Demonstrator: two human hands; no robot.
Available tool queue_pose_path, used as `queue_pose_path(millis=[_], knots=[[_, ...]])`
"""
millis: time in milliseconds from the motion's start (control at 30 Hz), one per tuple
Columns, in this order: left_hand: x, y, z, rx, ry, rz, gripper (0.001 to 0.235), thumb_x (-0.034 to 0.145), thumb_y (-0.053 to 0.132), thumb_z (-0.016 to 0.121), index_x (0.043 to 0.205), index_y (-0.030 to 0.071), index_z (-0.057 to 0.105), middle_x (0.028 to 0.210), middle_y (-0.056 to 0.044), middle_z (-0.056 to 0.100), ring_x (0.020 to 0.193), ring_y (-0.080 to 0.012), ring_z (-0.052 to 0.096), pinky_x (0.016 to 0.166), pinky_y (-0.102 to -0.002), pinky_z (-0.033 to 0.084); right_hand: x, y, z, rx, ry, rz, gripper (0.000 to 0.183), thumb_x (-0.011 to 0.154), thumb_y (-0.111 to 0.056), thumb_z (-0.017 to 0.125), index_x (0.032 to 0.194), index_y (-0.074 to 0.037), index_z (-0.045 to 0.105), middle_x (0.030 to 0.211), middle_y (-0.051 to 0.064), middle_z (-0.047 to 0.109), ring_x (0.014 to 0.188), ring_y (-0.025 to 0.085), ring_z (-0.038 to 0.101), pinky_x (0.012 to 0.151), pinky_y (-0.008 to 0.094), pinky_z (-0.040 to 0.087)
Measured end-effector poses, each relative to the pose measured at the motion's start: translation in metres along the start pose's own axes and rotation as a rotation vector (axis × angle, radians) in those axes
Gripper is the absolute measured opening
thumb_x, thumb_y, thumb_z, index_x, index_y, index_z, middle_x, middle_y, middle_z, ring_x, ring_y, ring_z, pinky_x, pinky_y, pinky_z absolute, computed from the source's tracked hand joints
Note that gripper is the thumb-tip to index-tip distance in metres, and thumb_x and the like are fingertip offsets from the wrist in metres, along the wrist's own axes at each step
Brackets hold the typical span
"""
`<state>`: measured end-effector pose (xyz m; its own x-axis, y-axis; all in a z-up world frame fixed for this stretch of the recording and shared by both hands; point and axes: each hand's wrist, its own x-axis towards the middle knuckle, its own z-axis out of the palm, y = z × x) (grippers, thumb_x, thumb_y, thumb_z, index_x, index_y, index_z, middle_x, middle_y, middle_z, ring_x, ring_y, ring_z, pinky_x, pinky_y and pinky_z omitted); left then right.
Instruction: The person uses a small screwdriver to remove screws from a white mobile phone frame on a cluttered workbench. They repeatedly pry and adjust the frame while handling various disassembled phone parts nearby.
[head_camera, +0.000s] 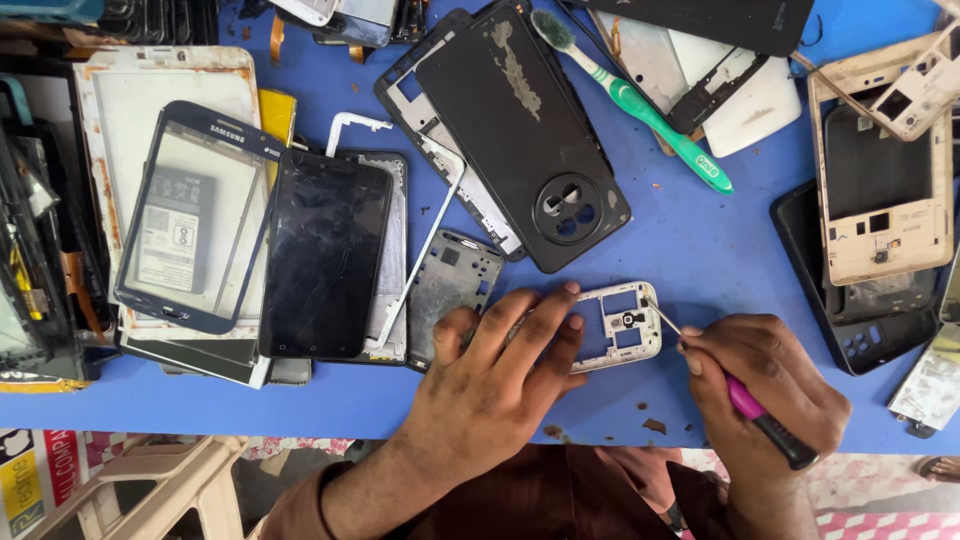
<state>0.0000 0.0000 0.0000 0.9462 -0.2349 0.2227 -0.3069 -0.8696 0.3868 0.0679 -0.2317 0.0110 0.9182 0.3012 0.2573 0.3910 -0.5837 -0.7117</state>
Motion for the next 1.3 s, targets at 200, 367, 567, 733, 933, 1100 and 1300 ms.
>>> queue_pose_path(millis=[200, 367, 567, 733, 933, 1100, 1300], knots=[[-0.001, -0.001, 0.002, -0.01, 0.033, 0.008, 0.033, 0.098, 0.04, 0.077, 0.114, 0.011, 0.076, 0.149, -0.003, 0.057, 0.127, -0.0189, 0.052, 0.096, -0.04, 0.036, 0.0, -0.007, 0.006, -0.016, 0.01, -0.043, 0.013, 0.092, 0.004, 0.08, 0.1, 0.004, 0.07, 0.094, 0.012, 0.072, 0.084, 0.024, 0.072, 0.073, 0.03, 0.057], [-0.004, -0.002, 0.003, 0.006, 0.031, 0.032, 0.029, 0.099, 0.039, 0.077, 0.112, 0.012, 0.077, 0.153, -0.003, 0.055, 0.127, -0.0185, 0.05, 0.091, -0.039, 0.037, 0.002, -0.007, 0.007, -0.034, 0.002, -0.053, 0.013, 0.09, 0.004, 0.08, 0.099, 0.004, 0.071, 0.092, 0.012, 0.072, 0.084, 0.024, 0.072, 0.074, 0.031, 0.057], [-0.003, -0.002, 0.004, -0.037, 0.008, 0.056, 0.026, 0.101, 0.038, 0.074, 0.107, 0.013, 0.076, 0.155, -0.003, 0.053, 0.123, -0.0205, 0.05, 0.089, -0.036, 0.041, 0.002, -0.011, 0.007, -0.049, -0.022, -0.05, 0.013, 0.09, 0.004, 0.079, 0.099, 0.004, 0.07, 0.095, 0.013, 0.072, 0.085, 0.025, 0.072, 0.075, 0.032, 0.057], [0.0, -0.004, 0.002, -0.051, 0.029, 0.078, 0.018, 0.106, 0.027, 0.071, 0.111, 0.011, 0.076, 0.151, -0.008, 0.055, 0.122, -0.0208, 0.051, 0.086, -0.032, 0.045, 0.004, -0.011, 0.008, -0.013, -0.038, -0.008, 0.009, 0.097, 0.002, 0.077, 0.102, 0.004, 0.07, 0.095, 0.013, 0.073, 0.086, 0.023, 0.073, 0.076, 0.029, 0.058], [0.005, -0.005, -0.002, -0.094, 0.012, 0.071, 0.015, 0.105, 0.019, 0.067, 0.111, 0.008, 0.075, 0.145, -0.012, 0.059, 0.121, -0.0234, 0.054, 0.084, -0.035, 0.05, 0.007, -0.011, 0.008, 0.086, -0.043, 0.159, 0.007, 0.097, 0.001, 0.073, 0.097, 0.006, 0.068, 0.093, 0.015, 0.074, 0.082, 0.022, 0.075, 0.072, 0.027, 0.058], [0.008, -0.005, -0.004, -0.116, 0.002, 0.064, 0.015, 0.105, 0.019, 0.067, 0.11, 0.009, 0.076, 0.145, -0.011, 0.058, 0.121, -0.0232, 0.055, 0.084, -0.035, 0.049, 0.005, -0.003, 0.007, 0.142, -0.049, 0.138, 0.006, 0.101, 0.0, 0.072, 0.099, 0.004, 0.068, 0.093, 0.014, 0.075, 0.085, 0.021, 0.076, 0.075, 0.025, 0.06], [0.007, -0.005, -0.003, -0.154, -0.01, 0.066, 0.016, 0.104, 0.019, 0.067, 0.107, 0.006, 0.077, 0.146, -0.012, 0.058, 0.121, -0.0239, 0.055, 0.084, -0.035, 0.049, -0.002, 0.001, 0.01, -0.006, -0.024, 0.0, 0.009, 0.102, 0.0, 0.074, 0.096, 0.003, 0.068, 0.096, 0.014, 0.074, 0.088, 0.023, 0.076, 0.074, 0.027, 0.06]])
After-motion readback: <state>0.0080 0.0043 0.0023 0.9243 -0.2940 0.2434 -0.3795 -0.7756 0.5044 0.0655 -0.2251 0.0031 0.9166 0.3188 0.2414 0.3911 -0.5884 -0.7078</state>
